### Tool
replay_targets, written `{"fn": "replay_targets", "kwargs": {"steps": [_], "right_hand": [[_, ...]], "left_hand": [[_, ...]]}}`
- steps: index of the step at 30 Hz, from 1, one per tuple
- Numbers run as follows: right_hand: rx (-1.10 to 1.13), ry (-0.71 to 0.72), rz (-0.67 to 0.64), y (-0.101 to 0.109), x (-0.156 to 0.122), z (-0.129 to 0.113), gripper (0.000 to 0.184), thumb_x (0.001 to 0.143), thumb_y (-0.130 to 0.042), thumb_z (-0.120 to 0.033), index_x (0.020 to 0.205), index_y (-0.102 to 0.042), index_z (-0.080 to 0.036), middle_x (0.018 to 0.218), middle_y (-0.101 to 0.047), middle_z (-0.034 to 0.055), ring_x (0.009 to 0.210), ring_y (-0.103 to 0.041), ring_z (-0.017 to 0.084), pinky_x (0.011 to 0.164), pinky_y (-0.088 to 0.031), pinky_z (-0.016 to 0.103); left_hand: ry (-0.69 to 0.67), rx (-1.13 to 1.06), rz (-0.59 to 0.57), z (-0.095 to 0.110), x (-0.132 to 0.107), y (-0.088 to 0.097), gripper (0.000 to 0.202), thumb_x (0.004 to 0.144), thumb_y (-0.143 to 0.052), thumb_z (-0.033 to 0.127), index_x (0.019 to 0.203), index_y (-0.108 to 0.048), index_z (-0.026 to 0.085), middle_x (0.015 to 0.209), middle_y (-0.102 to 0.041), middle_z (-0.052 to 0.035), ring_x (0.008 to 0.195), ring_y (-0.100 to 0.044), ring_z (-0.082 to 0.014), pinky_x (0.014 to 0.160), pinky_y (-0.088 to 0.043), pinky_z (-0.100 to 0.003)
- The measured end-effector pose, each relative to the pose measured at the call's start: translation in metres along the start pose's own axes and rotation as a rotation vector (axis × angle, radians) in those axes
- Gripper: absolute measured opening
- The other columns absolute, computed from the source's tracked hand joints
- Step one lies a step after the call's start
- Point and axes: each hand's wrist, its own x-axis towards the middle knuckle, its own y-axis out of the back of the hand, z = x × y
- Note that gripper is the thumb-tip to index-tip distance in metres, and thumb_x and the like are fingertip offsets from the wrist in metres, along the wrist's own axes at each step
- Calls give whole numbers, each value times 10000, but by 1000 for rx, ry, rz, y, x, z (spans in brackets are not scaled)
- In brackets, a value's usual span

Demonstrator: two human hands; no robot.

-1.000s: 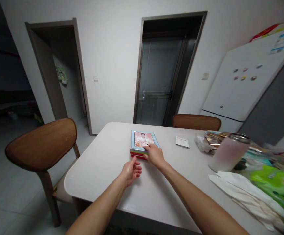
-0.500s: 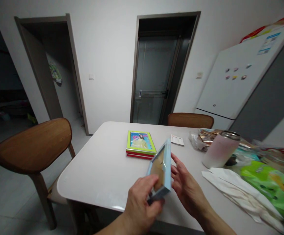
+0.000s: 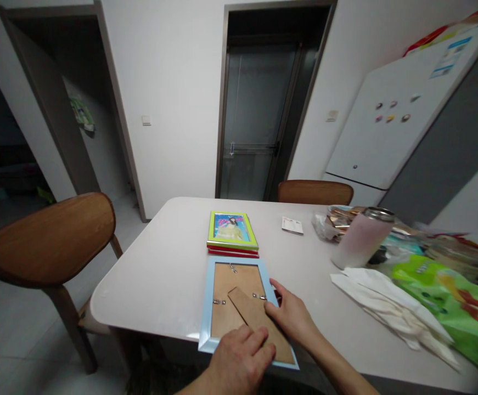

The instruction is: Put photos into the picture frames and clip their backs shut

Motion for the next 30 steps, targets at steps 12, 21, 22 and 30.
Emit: {"fn": "replay_targets", "kwargs": {"steps": [12, 21, 22, 30], "right_hand": [[-435, 212, -35, -3, 8, -9, 289, 706, -422, -183, 943, -587, -162, 1050, -507, 104, 856, -543, 183, 740, -392, 267], [-464, 345, 16, -11, 2, -30, 238, 744, -439, -218, 918, -599, -189, 989, -546, 87, 890, -482, 203, 754, -357, 298], [-433, 403, -10, -17, -1, -38, 225, 741, -454, -224, 907, -602, -192, 993, -547, 82, 911, -466, 202, 773, -347, 300], [-366, 537, -123, -56, 1, -74, 153, 758, -474, -254, 715, -606, -191, 753, -554, 40, 782, -474, 171, 703, -343, 281]], "left_hand": [[659, -237, 93, -81, -21, 3, 508, 694, -447, 152, 1191, -382, 66, 1274, -381, -161, 1161, -366, -228, 974, -307, -379], [665, -317, 180, -79, -24, -1, 535, 661, -443, 119, 1191, -396, 60, 1262, -406, -142, 1157, -374, -216, 991, -291, -346], [663, -314, 180, -80, -24, -2, 537, 662, -441, 119, 1193, -392, 58, 1262, -406, -142, 1159, -371, -215, 992, -290, -345], [656, -305, 184, -80, -24, -3, 499, 691, -429, 126, 1186, -398, 78, 1243, -429, -139, 1148, -386, -208, 975, -313, -363]]}}
